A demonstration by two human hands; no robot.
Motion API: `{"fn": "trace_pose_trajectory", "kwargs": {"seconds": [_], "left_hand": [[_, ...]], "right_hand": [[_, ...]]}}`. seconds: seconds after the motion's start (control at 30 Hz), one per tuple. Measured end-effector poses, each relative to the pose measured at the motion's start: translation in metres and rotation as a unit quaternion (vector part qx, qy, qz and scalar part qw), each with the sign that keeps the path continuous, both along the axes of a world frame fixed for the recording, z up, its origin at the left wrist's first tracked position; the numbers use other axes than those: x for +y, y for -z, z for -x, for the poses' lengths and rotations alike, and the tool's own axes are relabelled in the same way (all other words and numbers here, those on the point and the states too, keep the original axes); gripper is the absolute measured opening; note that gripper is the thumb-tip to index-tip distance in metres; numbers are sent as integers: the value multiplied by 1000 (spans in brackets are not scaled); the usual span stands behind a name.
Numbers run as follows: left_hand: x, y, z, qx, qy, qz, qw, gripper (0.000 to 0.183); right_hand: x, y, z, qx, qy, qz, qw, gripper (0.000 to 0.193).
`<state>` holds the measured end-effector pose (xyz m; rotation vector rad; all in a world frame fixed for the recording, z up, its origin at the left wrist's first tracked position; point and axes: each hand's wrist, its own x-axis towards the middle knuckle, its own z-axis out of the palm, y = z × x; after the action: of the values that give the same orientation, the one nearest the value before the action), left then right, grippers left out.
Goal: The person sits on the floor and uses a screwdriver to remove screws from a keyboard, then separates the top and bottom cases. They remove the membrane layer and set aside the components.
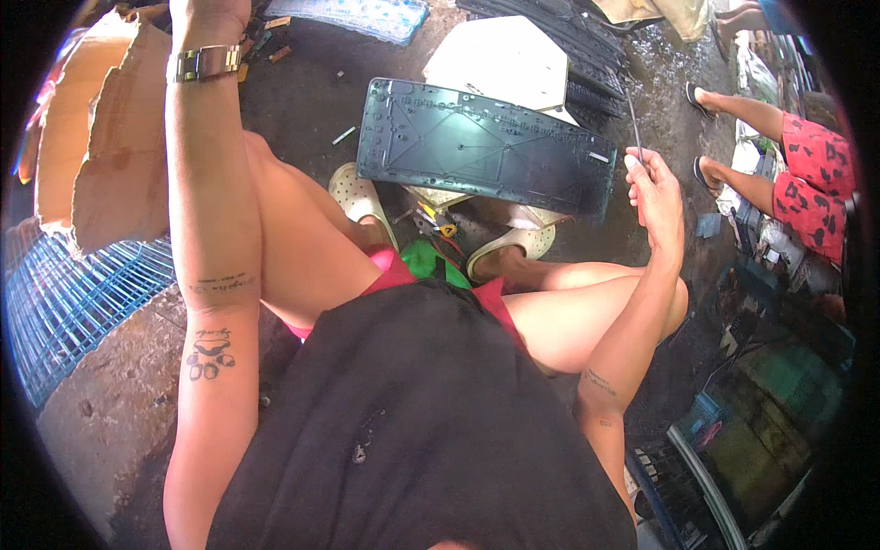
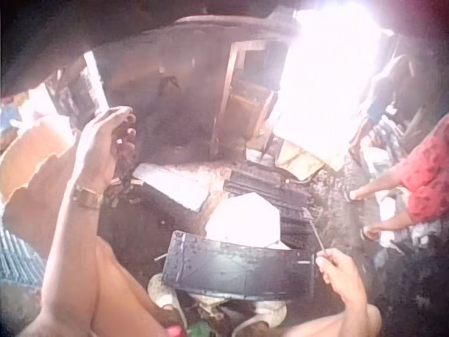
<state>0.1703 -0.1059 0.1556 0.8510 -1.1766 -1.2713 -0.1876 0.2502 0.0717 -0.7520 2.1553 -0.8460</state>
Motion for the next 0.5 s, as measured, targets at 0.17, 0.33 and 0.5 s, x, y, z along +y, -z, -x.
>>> {"fn": "trace_pose_trajectory", "kwargs": {"seconds": [0.17,0.33,0.5], "left_hand": [[4,-1,3,-21,-13,16,1000,11],[22,0,11,-9,-1,78,997,11],[27,-1,16,28,58,74,995,8]], "right_hand": [[-4,0,-3,-16,4,23,1000,30],[-5,-3,-1,-4,-7,9,1000,35],[0,-7,-1,16,1,16,1000,32]]}}
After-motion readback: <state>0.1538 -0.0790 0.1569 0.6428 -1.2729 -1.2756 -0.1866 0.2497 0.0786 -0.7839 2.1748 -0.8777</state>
